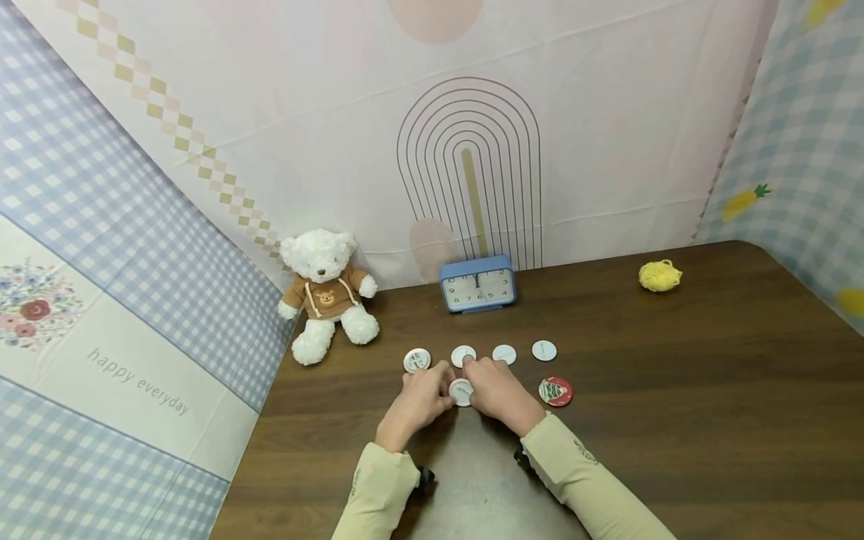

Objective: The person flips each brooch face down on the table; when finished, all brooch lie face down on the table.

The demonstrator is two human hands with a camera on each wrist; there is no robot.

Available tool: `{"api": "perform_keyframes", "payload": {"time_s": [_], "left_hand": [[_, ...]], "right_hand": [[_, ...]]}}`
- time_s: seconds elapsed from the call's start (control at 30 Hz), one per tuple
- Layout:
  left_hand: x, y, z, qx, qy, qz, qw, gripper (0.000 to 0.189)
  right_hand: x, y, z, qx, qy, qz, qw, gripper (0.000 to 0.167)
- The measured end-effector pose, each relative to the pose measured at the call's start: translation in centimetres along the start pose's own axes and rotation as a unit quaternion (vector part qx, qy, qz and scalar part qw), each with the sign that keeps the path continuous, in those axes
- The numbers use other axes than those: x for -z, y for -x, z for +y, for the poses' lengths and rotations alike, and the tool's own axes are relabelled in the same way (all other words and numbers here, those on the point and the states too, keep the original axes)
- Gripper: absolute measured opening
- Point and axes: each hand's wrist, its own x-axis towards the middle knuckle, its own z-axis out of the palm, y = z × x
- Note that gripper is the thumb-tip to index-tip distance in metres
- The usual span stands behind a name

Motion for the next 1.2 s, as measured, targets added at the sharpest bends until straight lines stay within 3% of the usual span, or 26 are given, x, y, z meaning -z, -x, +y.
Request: {"api": "perform_keyframes", "payload": {"time_s": [0.33,1.2], "left_hand": [[-0.04,0.08,0.03,0.025,-0.012,-0.010,0.9995,0.025],[0.17,0.35,0.67,0.022,-0.059,-0.025,0.9977,0.013]], "right_hand": [[-0.01,-0.65,-0.33,-0.037,0.028,-0.029,0.9985,0.023],[0.22,-0.45,-0.27,-0.057,0.039,-0.072,0.9950,0.035]]}}
